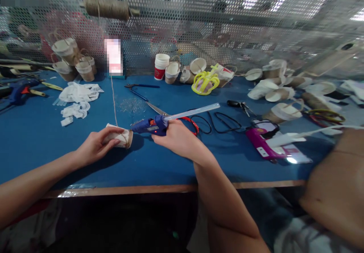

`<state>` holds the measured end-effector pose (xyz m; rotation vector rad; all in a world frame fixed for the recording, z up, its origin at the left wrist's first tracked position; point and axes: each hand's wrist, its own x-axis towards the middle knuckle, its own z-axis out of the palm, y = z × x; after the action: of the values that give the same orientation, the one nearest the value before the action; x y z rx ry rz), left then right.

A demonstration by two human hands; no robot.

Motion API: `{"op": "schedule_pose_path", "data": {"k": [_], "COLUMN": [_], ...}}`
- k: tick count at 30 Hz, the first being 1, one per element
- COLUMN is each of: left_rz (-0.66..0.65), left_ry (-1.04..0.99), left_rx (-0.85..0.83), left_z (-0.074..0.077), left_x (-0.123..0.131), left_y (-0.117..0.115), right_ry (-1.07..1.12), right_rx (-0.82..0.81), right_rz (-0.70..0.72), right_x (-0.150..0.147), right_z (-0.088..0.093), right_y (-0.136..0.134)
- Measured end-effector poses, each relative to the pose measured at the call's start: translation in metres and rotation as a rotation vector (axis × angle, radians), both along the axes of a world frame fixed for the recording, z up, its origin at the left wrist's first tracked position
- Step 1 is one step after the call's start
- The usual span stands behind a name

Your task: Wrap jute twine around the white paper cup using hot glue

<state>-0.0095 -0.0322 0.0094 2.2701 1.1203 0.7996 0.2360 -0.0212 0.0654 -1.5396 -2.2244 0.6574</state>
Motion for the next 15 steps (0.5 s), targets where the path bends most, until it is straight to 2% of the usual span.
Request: {"op": "schedule_pose_path", "data": {"k": [10, 15], "left_rz": [0.001, -0.001], "left_ry": [0.0, -0.004], "left_rx": [0.04, 0.044], "left_z": [-0.0035, -0.0036], "left_x": [-0.0008, -0.001], "left_y": [0.0016, 0.0019], "right_ry": [-0.007, 0.003], "right_rx": [-0.071, -0.031], "right_rz": [0.034, 0.004], "right_x": [0.0041, 0.0026], "right_z": [0.0024, 0.0019], "right_y": [-0.0016, -0.0007]}}
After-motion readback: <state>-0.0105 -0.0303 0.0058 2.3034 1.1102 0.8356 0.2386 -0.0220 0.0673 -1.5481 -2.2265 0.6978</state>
